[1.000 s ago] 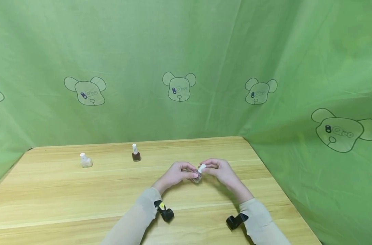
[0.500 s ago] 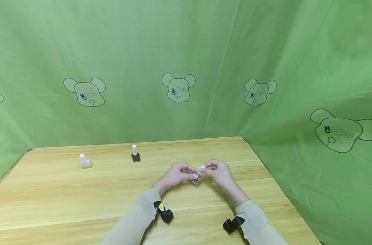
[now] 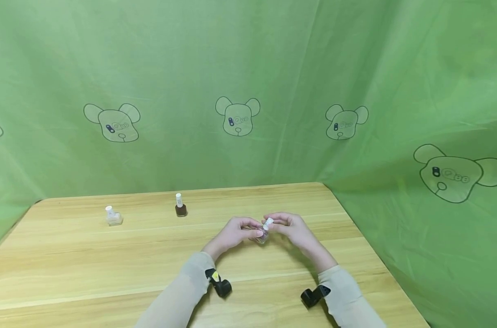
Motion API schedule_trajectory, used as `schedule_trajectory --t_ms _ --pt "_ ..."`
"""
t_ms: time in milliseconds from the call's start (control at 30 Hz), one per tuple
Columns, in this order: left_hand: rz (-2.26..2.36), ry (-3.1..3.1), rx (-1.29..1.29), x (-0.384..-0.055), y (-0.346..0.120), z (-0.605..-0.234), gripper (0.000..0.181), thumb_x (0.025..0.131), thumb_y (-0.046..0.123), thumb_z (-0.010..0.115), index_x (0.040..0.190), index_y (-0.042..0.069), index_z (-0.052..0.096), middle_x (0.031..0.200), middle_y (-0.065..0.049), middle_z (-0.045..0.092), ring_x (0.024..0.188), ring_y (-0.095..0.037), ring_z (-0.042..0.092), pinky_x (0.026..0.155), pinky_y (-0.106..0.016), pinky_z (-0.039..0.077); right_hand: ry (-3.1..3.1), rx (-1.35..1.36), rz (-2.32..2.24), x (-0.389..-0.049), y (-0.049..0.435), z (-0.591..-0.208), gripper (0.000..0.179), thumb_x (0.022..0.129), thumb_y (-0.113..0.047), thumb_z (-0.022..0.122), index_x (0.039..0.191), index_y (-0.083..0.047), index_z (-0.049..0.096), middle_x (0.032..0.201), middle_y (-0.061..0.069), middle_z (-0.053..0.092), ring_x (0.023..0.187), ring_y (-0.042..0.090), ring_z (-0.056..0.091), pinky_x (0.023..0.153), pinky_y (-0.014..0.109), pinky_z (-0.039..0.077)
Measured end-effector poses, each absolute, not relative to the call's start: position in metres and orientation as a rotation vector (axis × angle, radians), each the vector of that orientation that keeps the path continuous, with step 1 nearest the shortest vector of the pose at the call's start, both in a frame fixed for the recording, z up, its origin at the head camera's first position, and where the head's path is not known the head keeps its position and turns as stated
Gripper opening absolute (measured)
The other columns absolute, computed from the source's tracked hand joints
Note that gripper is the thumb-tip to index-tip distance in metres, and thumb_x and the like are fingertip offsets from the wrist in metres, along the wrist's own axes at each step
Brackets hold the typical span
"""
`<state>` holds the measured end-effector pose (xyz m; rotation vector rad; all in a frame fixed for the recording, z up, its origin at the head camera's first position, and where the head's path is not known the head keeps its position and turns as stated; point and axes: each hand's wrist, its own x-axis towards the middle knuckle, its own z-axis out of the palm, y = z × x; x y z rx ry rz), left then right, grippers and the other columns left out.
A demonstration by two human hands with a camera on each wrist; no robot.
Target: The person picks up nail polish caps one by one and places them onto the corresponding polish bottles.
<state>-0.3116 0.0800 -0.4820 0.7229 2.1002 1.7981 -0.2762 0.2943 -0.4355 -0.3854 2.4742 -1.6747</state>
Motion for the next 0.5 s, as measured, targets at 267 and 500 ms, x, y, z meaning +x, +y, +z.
schedule_trajectory --t_ms 267,500 --pt "1.771 2.125 0.72 -0.31 0.079 -0.481 0.027 0.083 0.026 0.077 0.105 0.012 0.073 0.097 -0.001 0.073 0.08 -0.008 0.064 0.069 -0.025 0.05 2.563 -0.284 -1.675 -0.276 0.292 -0.437 0.039 0.086 -0.021 0.073 0.115 0.003 0.064 0.108 0.009 0.074 0.095 0.012 0.07 0.09 0.025 0.049" --pt "1.798 2.109 0.72 -0.309 0.08 -0.482 0.024 0.082 0.021 0.078 0.101 0.008 0.073 0.094 -0.005 0.074 0.077 -0.01 0.066 0.071 -0.028 0.056 2.646 -0.069 -1.717 -0.273 0.282 -0.438 0.033 0.078 -0.02 0.081 0.1 0.001 0.068 0.077 -0.007 0.072 0.065 0.012 0.056 0.058 0.023 0.043"
